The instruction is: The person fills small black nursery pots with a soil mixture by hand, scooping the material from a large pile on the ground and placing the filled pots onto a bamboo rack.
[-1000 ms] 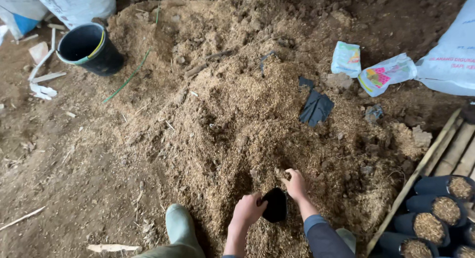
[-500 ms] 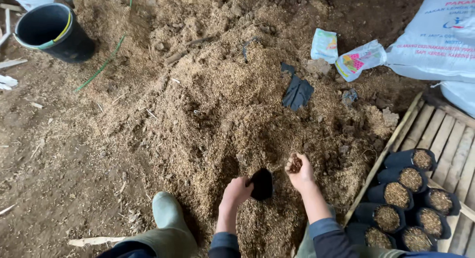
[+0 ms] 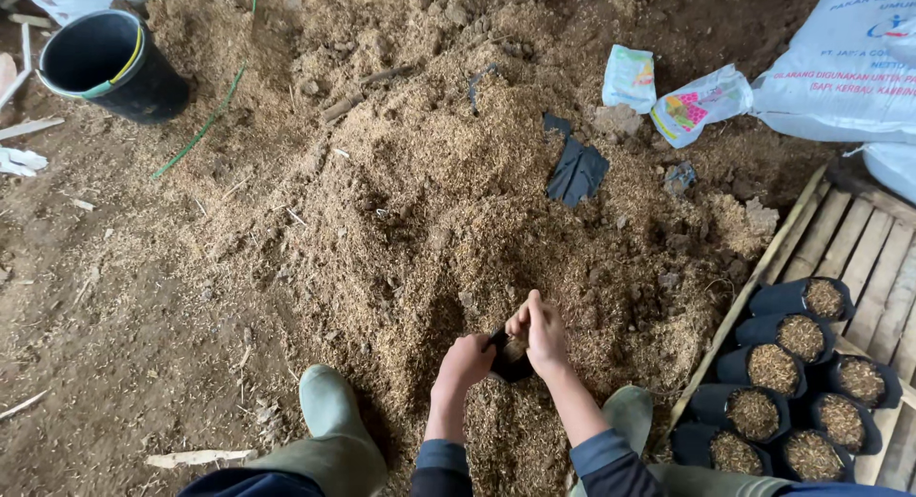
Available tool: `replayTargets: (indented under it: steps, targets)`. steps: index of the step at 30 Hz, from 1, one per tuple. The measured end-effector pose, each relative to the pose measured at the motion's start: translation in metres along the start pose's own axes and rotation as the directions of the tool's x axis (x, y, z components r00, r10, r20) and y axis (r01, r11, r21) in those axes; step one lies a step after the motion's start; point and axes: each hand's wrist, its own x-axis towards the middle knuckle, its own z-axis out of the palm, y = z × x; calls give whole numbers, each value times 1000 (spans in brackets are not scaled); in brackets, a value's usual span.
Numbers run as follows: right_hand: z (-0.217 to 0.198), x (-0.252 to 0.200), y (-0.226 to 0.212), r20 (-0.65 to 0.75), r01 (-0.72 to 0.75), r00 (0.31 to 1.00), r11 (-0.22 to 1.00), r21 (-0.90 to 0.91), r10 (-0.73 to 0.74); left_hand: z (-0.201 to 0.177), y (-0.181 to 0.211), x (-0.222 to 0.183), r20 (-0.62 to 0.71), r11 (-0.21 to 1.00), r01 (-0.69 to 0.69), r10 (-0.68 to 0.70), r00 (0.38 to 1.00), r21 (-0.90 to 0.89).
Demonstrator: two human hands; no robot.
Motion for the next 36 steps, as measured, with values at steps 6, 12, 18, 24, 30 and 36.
replayTargets:
  steps: [6,12,18,24,30,36]
  targets:
    - [-6,2,6,211,138,974,954,-266,-82,-4,-3,-7,0,999,-35,35,999,-4]
    - [-2,-7,0,252,130,965,966,-225,-71,-2,-7,-2,-8,999,-37,37,999,-22]
    - [-30,14,-2,60,92,995,942,-324,-76,4,-10,0,5,1000,-20,20,1000,2]
    - [-24,-11,-91,41,-95,937,366,-926,348,9,-16,3,9,1000,-9,9,1000,5]
    - [-57,8,-11,44,-47,912,211,-976,407,9,-15,2,-10,1000,18,-18,1000,2]
    - [-85,29,19,32,-102,927,334,-937,375,4,-15,-5,-26,998,51,-50,998,34]
